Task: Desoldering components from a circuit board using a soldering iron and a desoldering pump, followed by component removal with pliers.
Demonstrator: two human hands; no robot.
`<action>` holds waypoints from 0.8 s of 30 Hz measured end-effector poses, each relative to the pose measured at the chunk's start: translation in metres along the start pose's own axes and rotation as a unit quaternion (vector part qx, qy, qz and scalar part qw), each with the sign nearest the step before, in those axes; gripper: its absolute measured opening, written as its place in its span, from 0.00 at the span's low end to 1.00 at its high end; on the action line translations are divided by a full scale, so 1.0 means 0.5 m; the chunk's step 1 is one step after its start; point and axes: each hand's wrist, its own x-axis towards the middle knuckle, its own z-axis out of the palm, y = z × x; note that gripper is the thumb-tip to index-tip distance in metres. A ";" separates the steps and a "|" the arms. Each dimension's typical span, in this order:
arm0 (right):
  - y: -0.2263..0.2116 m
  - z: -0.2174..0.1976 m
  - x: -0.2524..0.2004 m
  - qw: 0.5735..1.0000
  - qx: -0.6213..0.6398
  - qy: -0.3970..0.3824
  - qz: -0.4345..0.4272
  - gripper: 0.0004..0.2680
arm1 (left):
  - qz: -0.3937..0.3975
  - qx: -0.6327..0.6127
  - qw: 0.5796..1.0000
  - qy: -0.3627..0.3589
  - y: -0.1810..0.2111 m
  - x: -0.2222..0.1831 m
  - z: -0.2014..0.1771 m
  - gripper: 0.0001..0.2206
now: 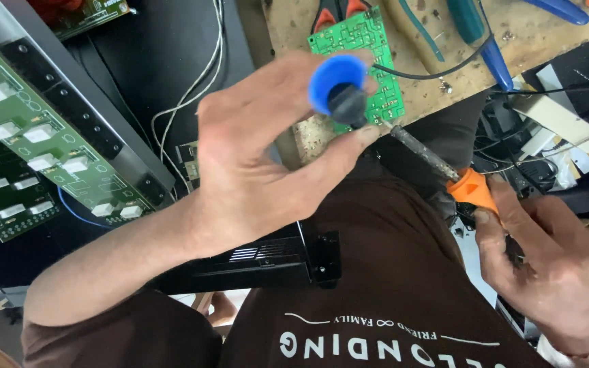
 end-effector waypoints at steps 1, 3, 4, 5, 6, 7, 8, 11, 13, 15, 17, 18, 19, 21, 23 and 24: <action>0.000 -0.002 0.002 1.000 0.000 0.000 -0.001 0.13 | 0.000 0.000 1.000 0.001 0.000 -0.005 0.000 0.11; 0.000 -0.007 0.006 1.000 0.007 -0.014 -0.005 0.14 | -0.013 0.000 1.000 0.026 0.000 -0.015 0.000 0.15; 0.002 -0.005 0.005 1.000 0.007 -0.014 -0.006 0.14 | -0.012 0.000 1.000 0.026 -0.004 -0.019 0.002 0.15; 0.004 -0.004 0.003 1.000 0.006 -0.017 -0.006 0.14 | -0.013 -0.016 0.999 0.028 -0.007 -0.023 0.004 0.17; 0.006 -0.002 0.002 1.000 0.004 -0.019 -0.005 0.14 | -0.013 -0.033 0.999 0.029 -0.012 -0.025 0.006 0.19; 0.006 -0.001 0.000 1.000 0.003 -0.018 -0.006 0.14 | -0.011 -0.034 0.999 0.030 -0.016 -0.028 0.010 0.19; 0.006 0.001 -0.003 1.000 0.009 -0.014 -0.002 0.14 | -0.011 -0.044 0.998 0.032 -0.020 -0.030 0.014 0.18; 0.004 0.000 -0.001 1.000 0.011 -0.012 0.002 0.14 | -0.018 -0.066 0.997 0.036 -0.025 -0.035 0.022 0.18; 0.004 0.000 0.000 1.000 0.007 -0.013 0.001 0.13 | -0.025 -0.077 0.996 0.037 -0.028 -0.038 0.023 0.18; 0.007 0.001 -0.003 1.000 0.014 -0.022 0.004 0.15 | -0.019 -0.066 0.997 0.039 -0.032 -0.043 0.024 0.18; 0.006 0.003 -0.004 0.999 0.025 -0.019 0.008 0.14 | -0.019 -0.070 0.997 0.039 -0.027 -0.041 0.024 0.18; 0.005 0.003 -0.005 0.999 0.036 -0.017 0.013 0.14 | -0.020 -0.075 0.996 0.039 -0.024 -0.040 0.025 0.18; 0.004 0.003 -0.003 0.999 0.036 -0.017 0.014 0.14 | -0.020 -0.075 0.996 0.039 -0.026 -0.040 0.026 0.18; 0.001 0.004 0.000 0.999 0.050 -0.004 0.013 0.13 | -0.015 -0.081 0.996 0.043 -0.030 -0.040 0.028 0.19; 0.001 0.003 0.000 0.999 0.050 -0.010 0.018 0.13 | -0.014 -0.088 0.995 0.044 -0.030 -0.038 0.029 0.18; 0.000 0.003 0.000 0.998 0.050 -0.017 0.022 0.14 | -0.013 -0.094 0.994 0.046 -0.030 -0.038 0.030 0.18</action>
